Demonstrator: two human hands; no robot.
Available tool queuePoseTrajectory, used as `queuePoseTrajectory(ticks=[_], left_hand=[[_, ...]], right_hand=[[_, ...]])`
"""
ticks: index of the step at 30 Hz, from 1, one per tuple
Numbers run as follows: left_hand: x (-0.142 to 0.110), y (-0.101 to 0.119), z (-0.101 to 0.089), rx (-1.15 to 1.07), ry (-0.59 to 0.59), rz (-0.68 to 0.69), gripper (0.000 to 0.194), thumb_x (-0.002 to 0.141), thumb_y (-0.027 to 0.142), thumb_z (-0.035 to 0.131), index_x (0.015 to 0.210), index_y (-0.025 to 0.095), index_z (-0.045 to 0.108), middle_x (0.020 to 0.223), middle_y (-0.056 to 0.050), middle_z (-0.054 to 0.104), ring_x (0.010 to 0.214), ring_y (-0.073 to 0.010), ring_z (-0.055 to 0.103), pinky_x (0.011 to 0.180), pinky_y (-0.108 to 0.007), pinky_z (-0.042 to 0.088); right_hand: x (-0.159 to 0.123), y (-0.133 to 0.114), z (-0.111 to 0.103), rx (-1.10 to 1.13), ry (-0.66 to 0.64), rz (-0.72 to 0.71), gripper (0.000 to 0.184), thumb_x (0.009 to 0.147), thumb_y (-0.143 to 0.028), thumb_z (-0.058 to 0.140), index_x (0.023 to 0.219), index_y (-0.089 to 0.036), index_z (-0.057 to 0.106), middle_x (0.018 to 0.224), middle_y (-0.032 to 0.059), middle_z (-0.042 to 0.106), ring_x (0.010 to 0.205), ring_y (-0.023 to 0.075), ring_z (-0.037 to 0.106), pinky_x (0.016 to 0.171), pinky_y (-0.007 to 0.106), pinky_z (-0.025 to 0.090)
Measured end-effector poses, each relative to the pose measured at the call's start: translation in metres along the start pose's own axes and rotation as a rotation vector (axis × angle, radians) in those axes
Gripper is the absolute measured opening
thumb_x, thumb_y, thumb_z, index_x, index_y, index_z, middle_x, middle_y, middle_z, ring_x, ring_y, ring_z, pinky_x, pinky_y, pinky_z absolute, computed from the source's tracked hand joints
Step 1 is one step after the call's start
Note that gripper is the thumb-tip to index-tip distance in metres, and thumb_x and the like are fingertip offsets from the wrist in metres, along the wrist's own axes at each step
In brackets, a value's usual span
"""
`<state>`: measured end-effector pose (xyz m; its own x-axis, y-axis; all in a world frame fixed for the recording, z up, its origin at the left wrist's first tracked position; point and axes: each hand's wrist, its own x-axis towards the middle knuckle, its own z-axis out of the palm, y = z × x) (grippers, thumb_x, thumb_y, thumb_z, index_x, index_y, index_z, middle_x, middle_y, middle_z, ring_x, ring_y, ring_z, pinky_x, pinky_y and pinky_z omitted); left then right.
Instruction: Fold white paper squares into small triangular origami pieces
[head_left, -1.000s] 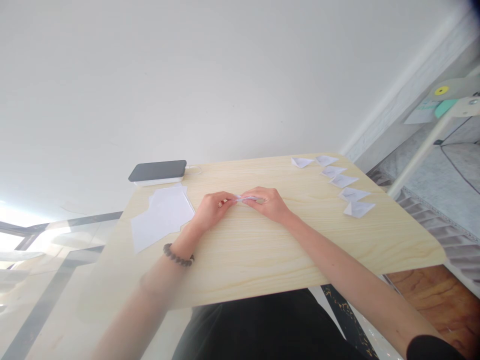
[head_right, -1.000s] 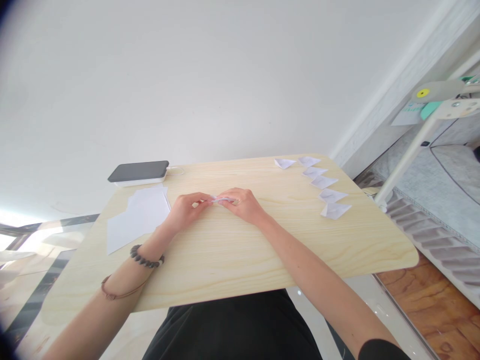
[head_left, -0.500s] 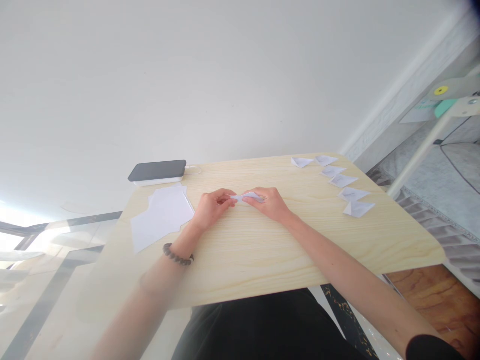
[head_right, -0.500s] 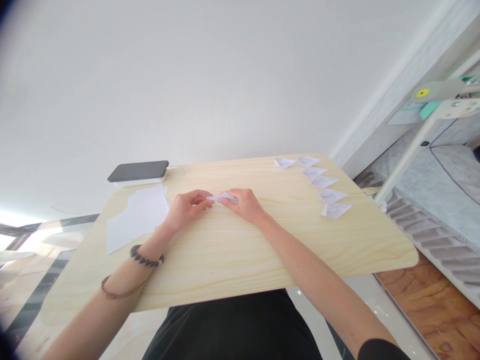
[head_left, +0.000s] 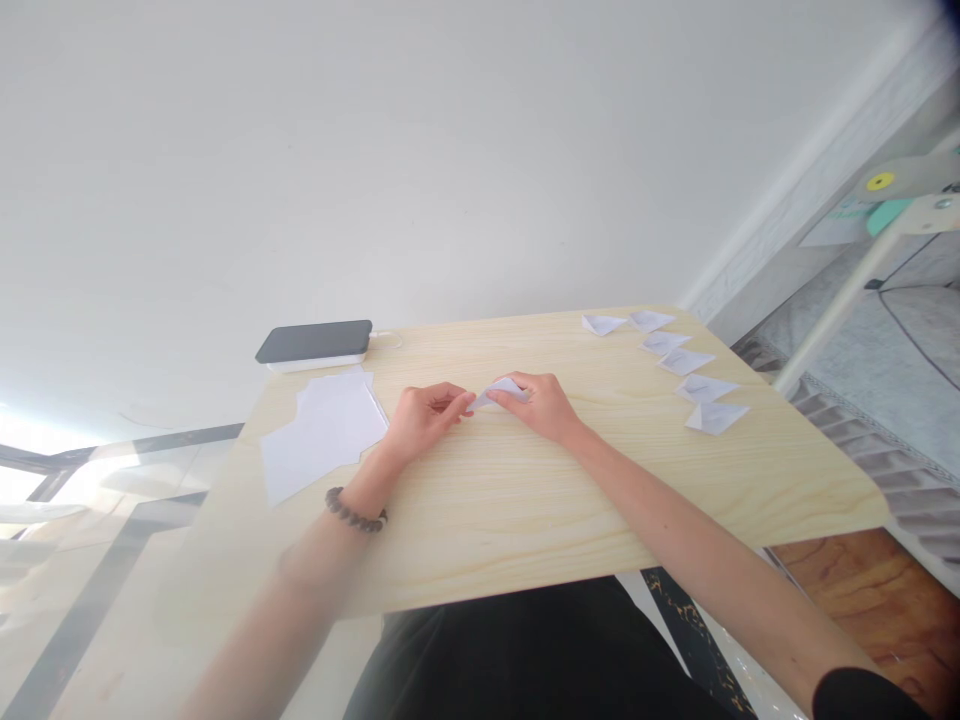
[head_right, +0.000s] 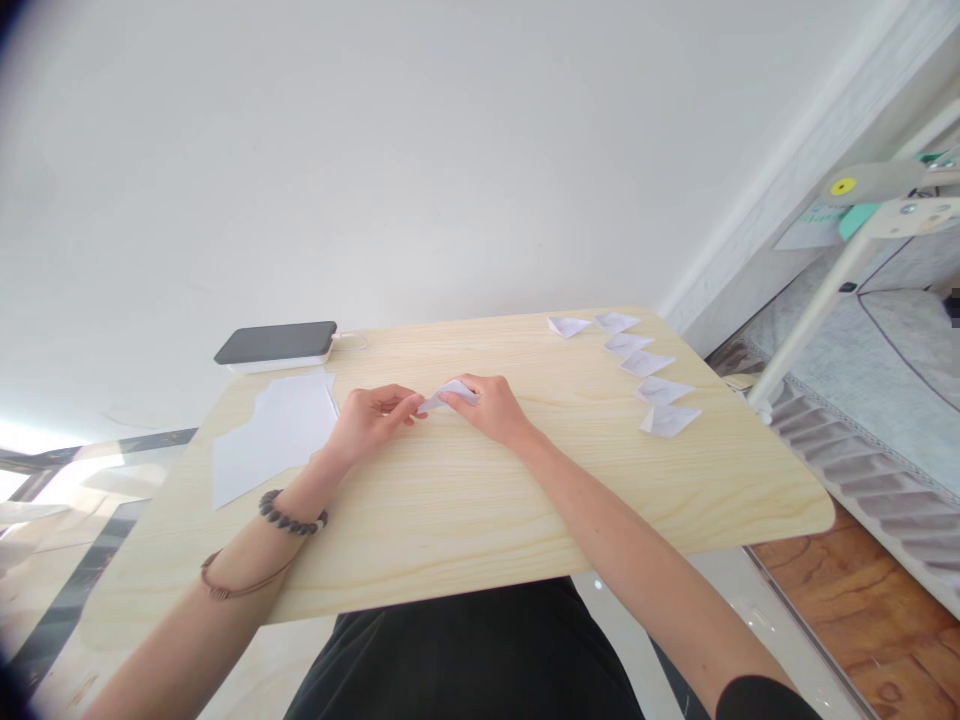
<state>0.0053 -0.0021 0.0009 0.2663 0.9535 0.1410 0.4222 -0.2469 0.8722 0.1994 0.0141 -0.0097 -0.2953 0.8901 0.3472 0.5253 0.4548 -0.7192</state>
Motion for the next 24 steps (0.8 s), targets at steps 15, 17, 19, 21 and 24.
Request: queuePoseTrajectory(ticks=[15, 17, 19, 21, 24], left_hand=[[0.0011, -0.0045, 0.0003, 0.053, -0.119, -0.002, 0.034, 0.077, 0.044, 0.049, 0.086, 0.017, 0.066, 0.072, -0.003, 0.067, 0.066, -0.0139, 0.060, 0.062, -0.022, 0.046], [0.0018, -0.0037, 0.0005, 0.140, -0.103, 0.032, 0.031, 0.077, 0.043, 0.049, 0.083, 0.017, 0.066, 0.070, -0.002, 0.067, 0.062, -0.0125, 0.059, 0.060, -0.021, 0.044], [0.0030, -0.0033, 0.0006, 0.205, -0.097, 0.065, 0.029, 0.077, 0.041, 0.049, 0.082, 0.018, 0.066, 0.068, -0.001, 0.066, 0.059, -0.0112, 0.058, 0.059, -0.020, 0.043], [0.0042, -0.0034, 0.0007, 0.238, -0.095, 0.092, 0.027, 0.078, 0.040, 0.048, 0.081, 0.018, 0.065, 0.066, 0.000, 0.066, 0.056, -0.0103, 0.057, 0.059, -0.020, 0.043], [0.0044, -0.0036, 0.0008, 0.238, -0.092, 0.106, 0.027, 0.079, 0.040, 0.047, 0.081, 0.019, 0.064, 0.066, 0.000, 0.066, 0.057, -0.0104, 0.058, 0.060, -0.020, 0.044]], right_hand=[[-0.0011, -0.0011, 0.0016, 0.036, -0.011, -0.119, 0.020, 0.075, -0.035, 0.054, 0.078, -0.019, 0.066, 0.079, 0.0010, 0.066, 0.070, 0.0131, 0.058, 0.065, 0.022, 0.041], [-0.0014, -0.0017, 0.0014, 0.036, -0.023, -0.126, 0.021, 0.076, -0.035, 0.054, 0.077, -0.018, 0.066, 0.078, 0.0010, 0.066, 0.069, 0.0129, 0.057, 0.063, 0.022, 0.040], [-0.0014, -0.0019, 0.0013, 0.036, -0.028, -0.121, 0.022, 0.076, -0.036, 0.053, 0.076, -0.018, 0.065, 0.077, 0.0009, 0.065, 0.068, 0.0127, 0.057, 0.062, 0.021, 0.040], [-0.0013, -0.0017, 0.0013, 0.030, -0.031, -0.110, 0.023, 0.077, -0.037, 0.053, 0.076, -0.018, 0.065, 0.075, 0.0006, 0.064, 0.067, 0.0124, 0.056, 0.062, 0.021, 0.039], [-0.0008, -0.0010, 0.0015, 0.016, -0.030, -0.085, 0.025, 0.077, -0.039, 0.052, 0.076, -0.017, 0.064, 0.071, 0.0002, 0.062, 0.064, 0.0118, 0.053, 0.060, 0.021, 0.038]])
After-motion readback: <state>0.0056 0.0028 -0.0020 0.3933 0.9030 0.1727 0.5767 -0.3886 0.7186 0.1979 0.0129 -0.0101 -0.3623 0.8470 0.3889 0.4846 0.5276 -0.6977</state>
